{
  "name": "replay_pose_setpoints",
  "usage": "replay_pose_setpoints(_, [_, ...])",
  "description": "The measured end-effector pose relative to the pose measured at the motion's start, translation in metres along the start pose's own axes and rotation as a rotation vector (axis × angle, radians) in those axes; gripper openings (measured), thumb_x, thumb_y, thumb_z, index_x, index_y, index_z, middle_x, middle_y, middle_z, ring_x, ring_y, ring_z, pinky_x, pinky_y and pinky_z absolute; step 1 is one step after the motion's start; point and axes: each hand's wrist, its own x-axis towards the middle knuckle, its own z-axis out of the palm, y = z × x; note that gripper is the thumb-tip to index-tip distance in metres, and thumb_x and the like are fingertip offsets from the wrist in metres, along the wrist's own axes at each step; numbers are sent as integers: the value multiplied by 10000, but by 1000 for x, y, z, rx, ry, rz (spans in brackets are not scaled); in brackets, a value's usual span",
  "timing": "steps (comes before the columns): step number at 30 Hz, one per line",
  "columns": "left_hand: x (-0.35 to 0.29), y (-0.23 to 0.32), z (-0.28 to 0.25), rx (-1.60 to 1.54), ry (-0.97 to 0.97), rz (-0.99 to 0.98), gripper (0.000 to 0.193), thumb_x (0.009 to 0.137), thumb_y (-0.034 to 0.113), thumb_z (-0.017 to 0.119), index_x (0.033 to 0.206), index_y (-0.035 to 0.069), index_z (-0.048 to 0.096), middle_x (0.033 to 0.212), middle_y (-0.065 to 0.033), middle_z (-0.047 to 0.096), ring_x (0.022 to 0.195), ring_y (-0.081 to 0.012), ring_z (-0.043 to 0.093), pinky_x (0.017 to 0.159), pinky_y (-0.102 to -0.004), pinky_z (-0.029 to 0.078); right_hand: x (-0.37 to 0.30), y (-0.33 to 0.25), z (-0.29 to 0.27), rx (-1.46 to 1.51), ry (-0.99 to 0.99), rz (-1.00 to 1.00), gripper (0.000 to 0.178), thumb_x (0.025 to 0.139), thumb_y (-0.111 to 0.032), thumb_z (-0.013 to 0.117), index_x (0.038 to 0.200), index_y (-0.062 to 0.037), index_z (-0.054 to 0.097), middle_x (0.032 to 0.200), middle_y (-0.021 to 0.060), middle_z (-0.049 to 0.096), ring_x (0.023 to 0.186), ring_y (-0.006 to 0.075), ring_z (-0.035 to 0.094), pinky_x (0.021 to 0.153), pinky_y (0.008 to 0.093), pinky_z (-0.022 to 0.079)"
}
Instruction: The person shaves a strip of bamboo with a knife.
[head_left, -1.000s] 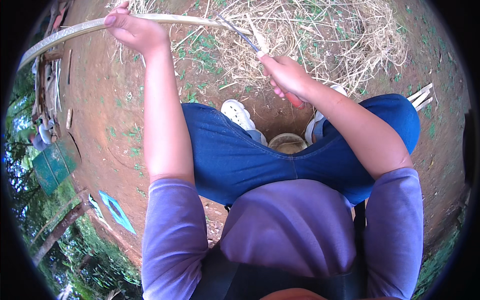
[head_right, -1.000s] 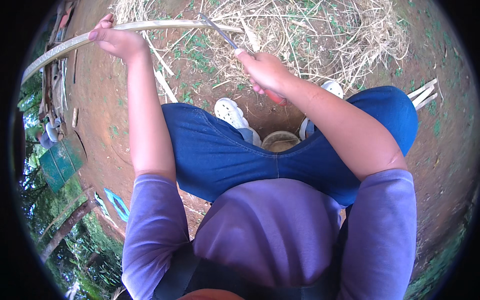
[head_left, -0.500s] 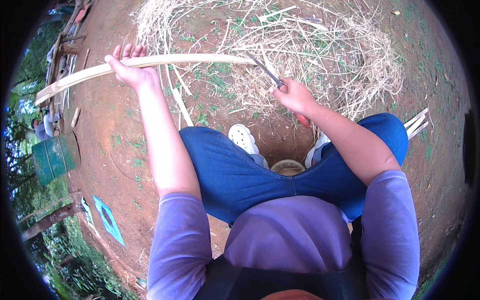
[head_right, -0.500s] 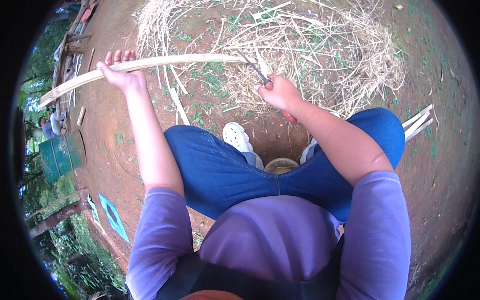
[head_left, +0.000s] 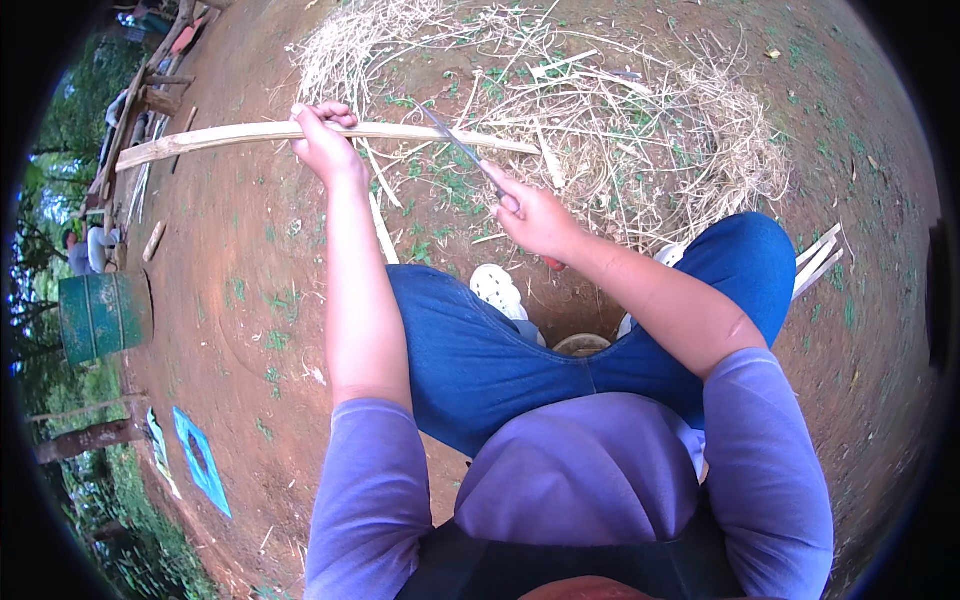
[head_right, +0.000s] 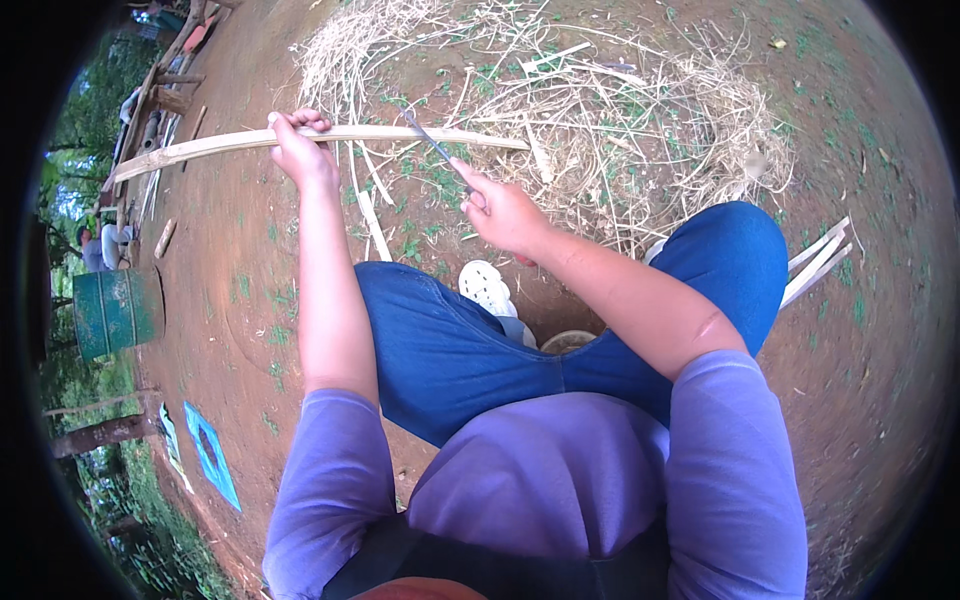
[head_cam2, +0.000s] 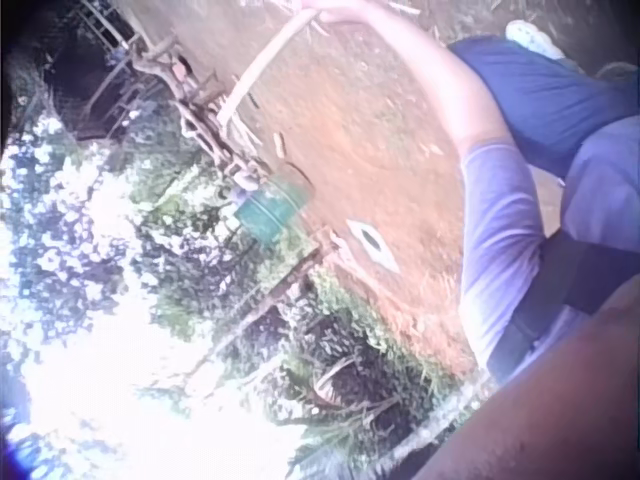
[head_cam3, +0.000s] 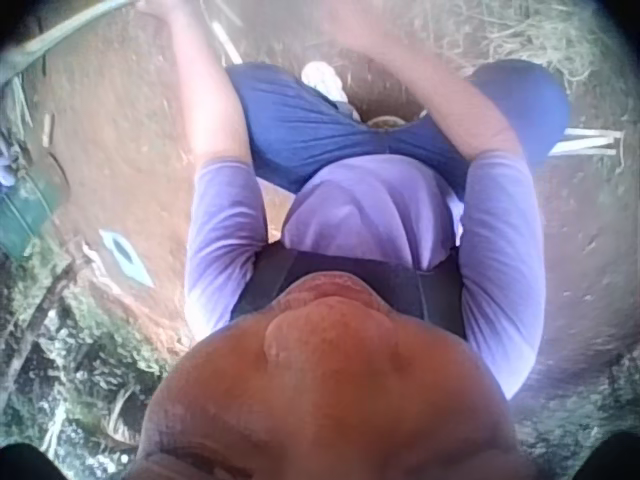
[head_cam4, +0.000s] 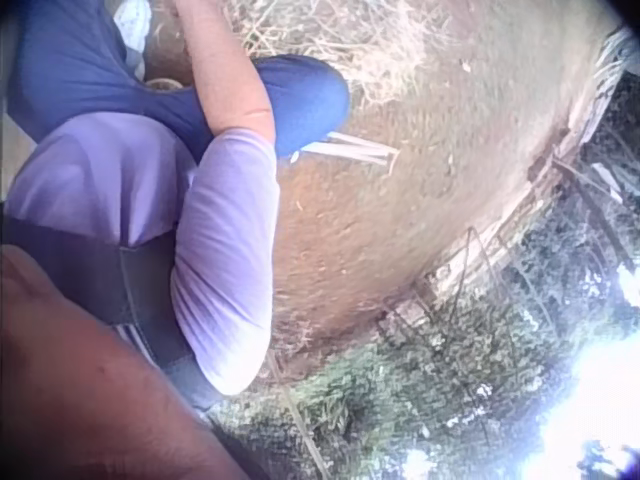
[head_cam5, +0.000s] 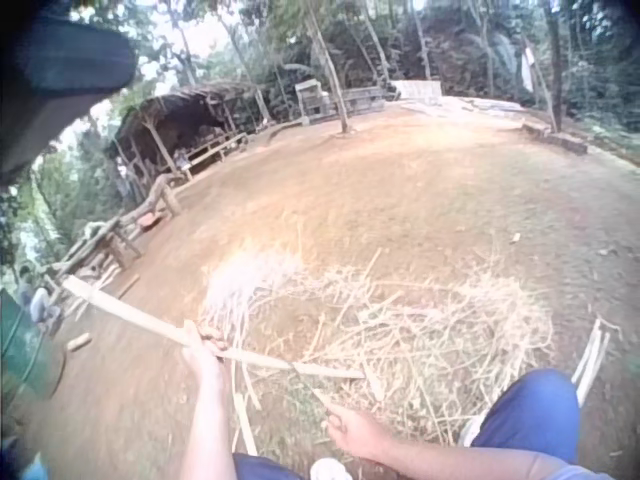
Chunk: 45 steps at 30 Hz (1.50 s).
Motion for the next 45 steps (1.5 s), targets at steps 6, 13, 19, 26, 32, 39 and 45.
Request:
replay_pose_setpoints(6, [1,-9,7,-103,-1,-20,356,1088,318,420,804,105,406,683,-83,541,553,-156,468,564,-337,457,1,60,28,-14,183,101,505,913,-112,606,1405,-144,501,792,130,627,715,284,633,704,413,517])
replay_pose_setpoints(13, [13,-5,-14,-24,100,-110,389,1076,369,488,813,84,455,739,-107,602,663,-218,594,693,-396,555,3,49,39,150,164,126,403,927,-196,672,1302,-87,570,761,63,593,700,212,624,670,378,521])
replay_pose_setpoints(19, [7,3,6,-67,-32,-145,524,1029,508,528,733,77,506,981,-201,720,898,-308,704,918,-450,559,-11,63,31,482,176,317,324,961,-256,674,1229,-94,589,646,-31,497,478,70,483,433,260,404])
replay_pose_setpoints(26, [-11,17,65,106,33,175,648,771,192,908,1228,-24,502,1180,-129,602,920,-186,673,715,-325,595,-11,10,-23,730,404,247,344,990,-289,656,1274,-104,598,629,-23,510,479,76,489,427,239,406])
replay_pose_setpoints(32, [-14,-2,86,7,-137,159,531,877,396,796,1113,-3,538,878,-79,621,749,-162,680,660,-313,601,-19,-68,-125,608,469,-29,414,1018,-291,611,1369,-79,554,656,-26,522,510,70,502,473,223,402])
replay_pose_setpoints(39, [-25,-9,102,-135,-321,185,715,998,704,243,1021,43,514,832,-82,606,764,-185,659,735,-357,585,-45,-21,-180,565,537,29,391,1028,-295,601,1359,-88,571,651,-33,523,510,55,488,464,215,402])
replay_pose_setpoints(45, [-27,-4,105,97,-188,276,371,1077,368,492,1218,26,466,927,-90,649,898,-167,643,838,-343,523,-35,-20,-188,710,539,139,299,995,-397,638,1102,-128,566,687,-12,535,530,83,512,479,241,431])
